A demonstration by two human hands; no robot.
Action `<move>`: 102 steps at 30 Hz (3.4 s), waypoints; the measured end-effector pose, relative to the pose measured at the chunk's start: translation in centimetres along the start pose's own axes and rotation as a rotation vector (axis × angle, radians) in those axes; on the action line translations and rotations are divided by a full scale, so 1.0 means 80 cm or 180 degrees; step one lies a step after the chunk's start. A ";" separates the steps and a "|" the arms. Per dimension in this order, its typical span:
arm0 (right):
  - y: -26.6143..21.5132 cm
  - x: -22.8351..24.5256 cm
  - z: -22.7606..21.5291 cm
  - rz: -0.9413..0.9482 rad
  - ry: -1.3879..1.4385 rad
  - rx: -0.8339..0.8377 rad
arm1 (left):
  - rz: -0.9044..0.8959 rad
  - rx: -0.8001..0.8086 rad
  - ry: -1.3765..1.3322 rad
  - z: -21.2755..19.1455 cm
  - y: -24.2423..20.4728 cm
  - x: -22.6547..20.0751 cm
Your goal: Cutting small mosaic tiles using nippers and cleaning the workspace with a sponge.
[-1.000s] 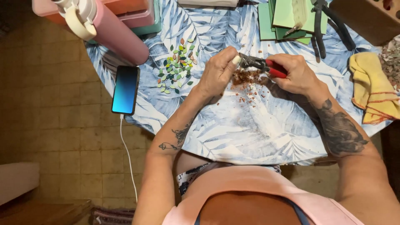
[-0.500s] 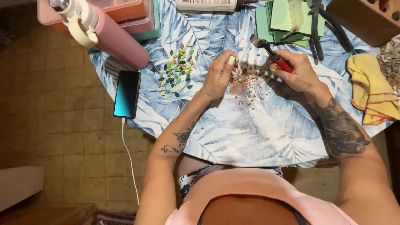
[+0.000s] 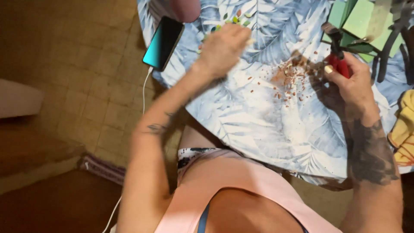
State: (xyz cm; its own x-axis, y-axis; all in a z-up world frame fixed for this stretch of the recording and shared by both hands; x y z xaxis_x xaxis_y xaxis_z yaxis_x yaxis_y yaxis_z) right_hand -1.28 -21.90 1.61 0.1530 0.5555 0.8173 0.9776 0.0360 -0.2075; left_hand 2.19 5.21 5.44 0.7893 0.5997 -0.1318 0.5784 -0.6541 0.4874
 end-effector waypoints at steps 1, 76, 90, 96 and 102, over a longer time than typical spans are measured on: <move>0.004 -0.006 -0.001 -0.0002 0.0001 0.0028 | -0.0025 0.0010 0.0006 -0.002 -0.019 0.014; -0.081 0.131 0.220 -0.2871 -0.1898 -0.0742 | -0.0241 -0.1464 -0.7182 -0.003 -0.170 -0.039; 0.036 0.112 0.196 -0.0916 -0.3317 -0.1560 | -0.0893 -0.0720 -0.7000 -0.008 -0.150 -0.044; 0.057 0.092 0.163 0.0985 -0.3561 -0.0873 | -0.1032 -0.0642 -0.6736 -0.006 -0.154 -0.046; 0.055 0.117 0.114 -0.0546 -0.3527 -0.1712 | -0.1036 -0.0562 -0.6740 0.000 -0.157 -0.045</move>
State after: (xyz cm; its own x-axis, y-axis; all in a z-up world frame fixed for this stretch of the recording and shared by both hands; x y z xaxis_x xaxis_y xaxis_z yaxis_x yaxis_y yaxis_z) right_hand 3.12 -8.98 3.42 0.0687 0.9883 -0.1359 0.9480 -0.0222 0.3174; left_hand -7.95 11.26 -0.23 -0.2506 -0.7098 -0.6583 0.7840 -0.5477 0.2921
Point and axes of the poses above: each hand's wrist, its own y-axis towards the middle knuckle, its own z-axis out of the palm, x = y × z, the point moved 5 cm from there along y, towards the middle knuckle, and after that the axes turned 13 degrees about z, right-handed, at the moved point
